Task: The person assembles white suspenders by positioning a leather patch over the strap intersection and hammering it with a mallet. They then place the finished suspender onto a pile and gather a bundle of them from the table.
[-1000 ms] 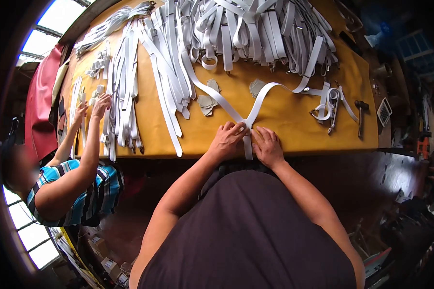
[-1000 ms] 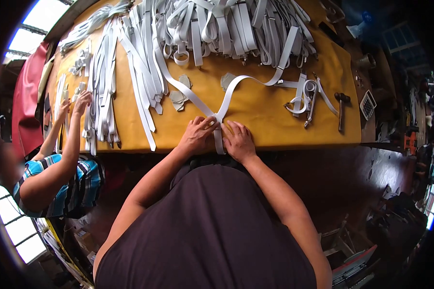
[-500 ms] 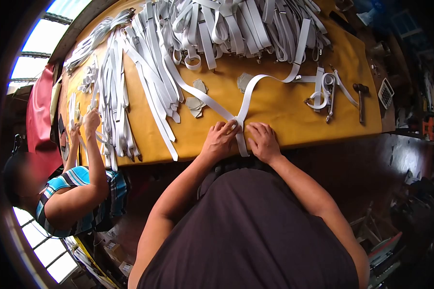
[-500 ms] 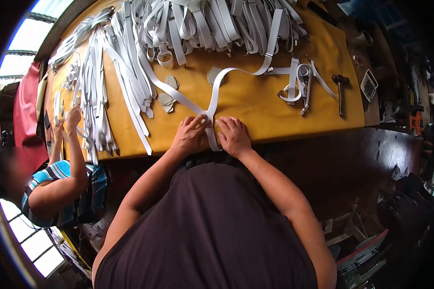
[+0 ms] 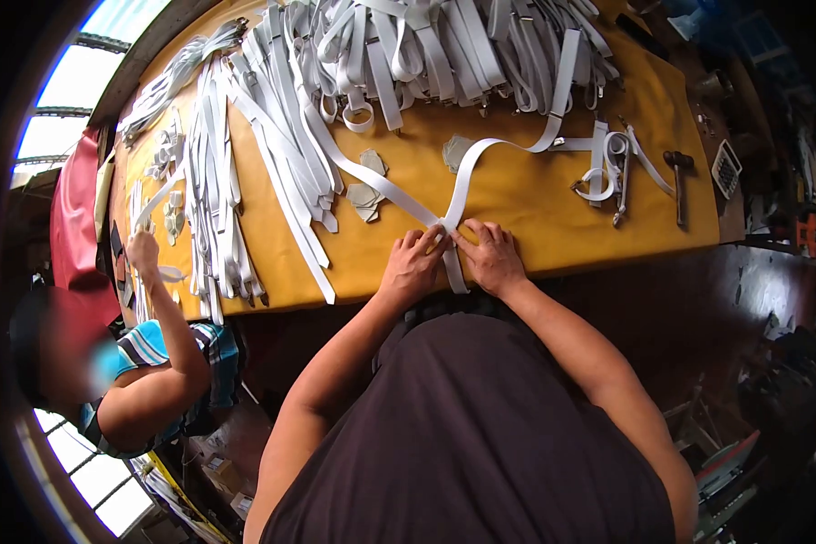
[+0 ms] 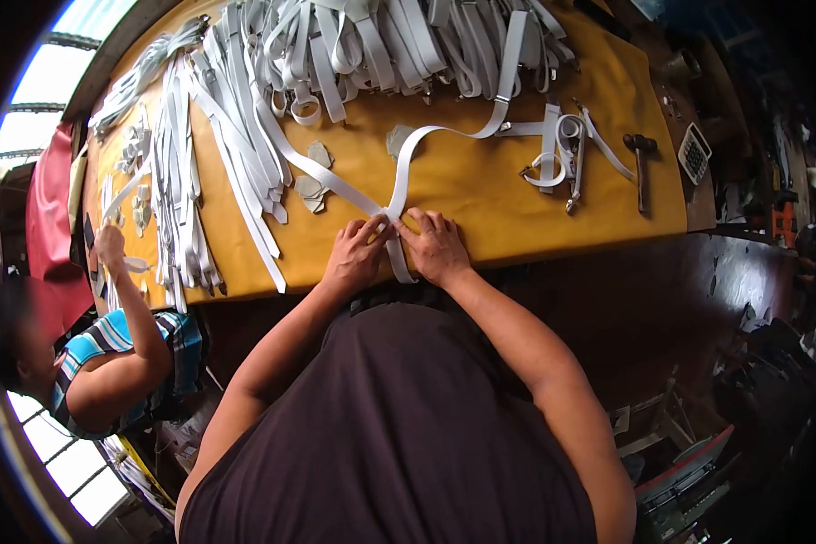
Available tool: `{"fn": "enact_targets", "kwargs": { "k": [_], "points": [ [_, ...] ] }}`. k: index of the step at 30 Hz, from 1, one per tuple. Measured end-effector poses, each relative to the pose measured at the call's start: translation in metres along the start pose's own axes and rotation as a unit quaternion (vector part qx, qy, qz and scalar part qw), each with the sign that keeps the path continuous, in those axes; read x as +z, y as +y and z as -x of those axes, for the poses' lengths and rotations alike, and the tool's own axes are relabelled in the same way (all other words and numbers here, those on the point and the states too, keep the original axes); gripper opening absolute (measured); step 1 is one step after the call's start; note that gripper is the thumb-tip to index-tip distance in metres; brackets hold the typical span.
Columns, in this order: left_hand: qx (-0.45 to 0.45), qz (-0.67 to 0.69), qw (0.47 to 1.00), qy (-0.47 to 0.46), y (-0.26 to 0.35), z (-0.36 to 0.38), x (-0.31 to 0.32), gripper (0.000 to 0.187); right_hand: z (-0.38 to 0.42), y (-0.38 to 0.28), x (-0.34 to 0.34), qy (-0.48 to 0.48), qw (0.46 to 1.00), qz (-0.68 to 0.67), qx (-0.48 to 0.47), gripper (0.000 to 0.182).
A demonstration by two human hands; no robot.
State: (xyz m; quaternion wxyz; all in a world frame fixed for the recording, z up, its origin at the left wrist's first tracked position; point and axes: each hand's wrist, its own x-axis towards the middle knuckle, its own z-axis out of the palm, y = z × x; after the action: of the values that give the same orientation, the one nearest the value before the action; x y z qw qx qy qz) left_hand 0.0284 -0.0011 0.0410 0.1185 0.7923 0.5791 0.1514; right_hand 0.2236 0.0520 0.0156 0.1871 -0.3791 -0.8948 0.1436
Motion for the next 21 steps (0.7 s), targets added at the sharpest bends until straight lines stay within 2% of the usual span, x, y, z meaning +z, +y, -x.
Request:
{"fn": "enact_targets", "kwargs": {
  "k": [2, 4, 6, 7, 9, 10, 11, 12, 13, 14, 15, 16, 17, 19, 21],
  "points": [
    [0.007, -0.011, 1.000, 0.009, -0.003, -0.002, 0.005, 0.052, -0.006, 0.001, 0.001, 0.003, 1.000, -0.012, 0.008, 0.036],
    [0.018, -0.017, 0.999, 0.030, -0.011, 0.000, 0.019, 0.051, -0.009, 0.007, -0.003, -0.003, 0.998, -0.066, 0.023, 0.040],
    [-0.007, 0.012, 1.000, 0.018, -0.004, -0.003, 0.014, 0.044, -0.009, 0.024, -0.006, 0.104, 0.960, -0.254, 0.051, 0.032],
    [0.002, -0.001, 1.000, 0.029, -0.002, -0.002, 0.012, 0.044, -0.011, 0.039, -0.025, 0.170, 0.952, -0.245, 0.068, 0.029],
    [0.012, -0.007, 0.999, 0.050, 0.005, -0.010, 0.014, 0.043, -0.014, 0.103, -0.072, 0.357, 0.915, -0.145, 0.117, 0.027],
    [-0.001, -0.013, 0.999, 0.041, 0.006, -0.006, 0.011, 0.044, -0.010, 0.131, -0.097, 0.391, 0.874, -0.132, 0.256, 0.027],
    [-0.019, -0.020, 0.999, 0.032, 0.009, -0.001, 0.009, 0.044, -0.001, 0.170, -0.128, 0.364, 0.880, -0.017, 0.304, 0.028],
    [-0.030, -0.024, 0.999, 0.032, 0.010, 0.000, 0.011, 0.044, 0.019, 0.244, -0.129, 0.426, 0.842, 0.153, 0.292, 0.039],
    [-0.020, -0.021, 0.999, 0.023, 0.008, -0.001, 0.015, 0.047, 0.044, 0.296, -0.143, 0.351, 0.842, 0.219, 0.347, 0.042],
    [-0.020, -0.020, 1.000, 0.010, 0.005, 0.004, 0.016, 0.049, 0.047, 0.303, -0.170, 0.245, 0.821, 0.188, 0.481, 0.045],
    [-0.015, -0.028, 0.999, 0.022, 0.003, 0.006, 0.017, 0.050, 0.063, 0.340, -0.169, 0.172, 0.814, 0.206, 0.515, 0.051],
    [-0.008, -0.035, 0.999, 0.033, 0.005, 0.006, 0.016, 0.050, 0.071, 0.354, -0.173, 0.114, 0.836, 0.198, 0.498, 0.045],
    [-0.023, -0.032, 0.999, 0.022, 0.006, 0.002, 0.014, 0.051, 0.075, 0.366, -0.178, 0.016, 0.867, 0.171, 0.468, 0.043],
    [-0.047, -0.020, 0.999, 0.009, 0.009, 0.007, 0.013, 0.052, 0.083, 0.392, -0.163, 0.056, 0.887, 0.214, 0.406, 0.038],
    [-0.064, -0.020, 0.998, 0.005, 0.012, 0.004, 0.015, 0.051, 0.087, 0.415, -0.157, 0.084, 0.885, 0.183, 0.419, 0.034]
  ]
}}
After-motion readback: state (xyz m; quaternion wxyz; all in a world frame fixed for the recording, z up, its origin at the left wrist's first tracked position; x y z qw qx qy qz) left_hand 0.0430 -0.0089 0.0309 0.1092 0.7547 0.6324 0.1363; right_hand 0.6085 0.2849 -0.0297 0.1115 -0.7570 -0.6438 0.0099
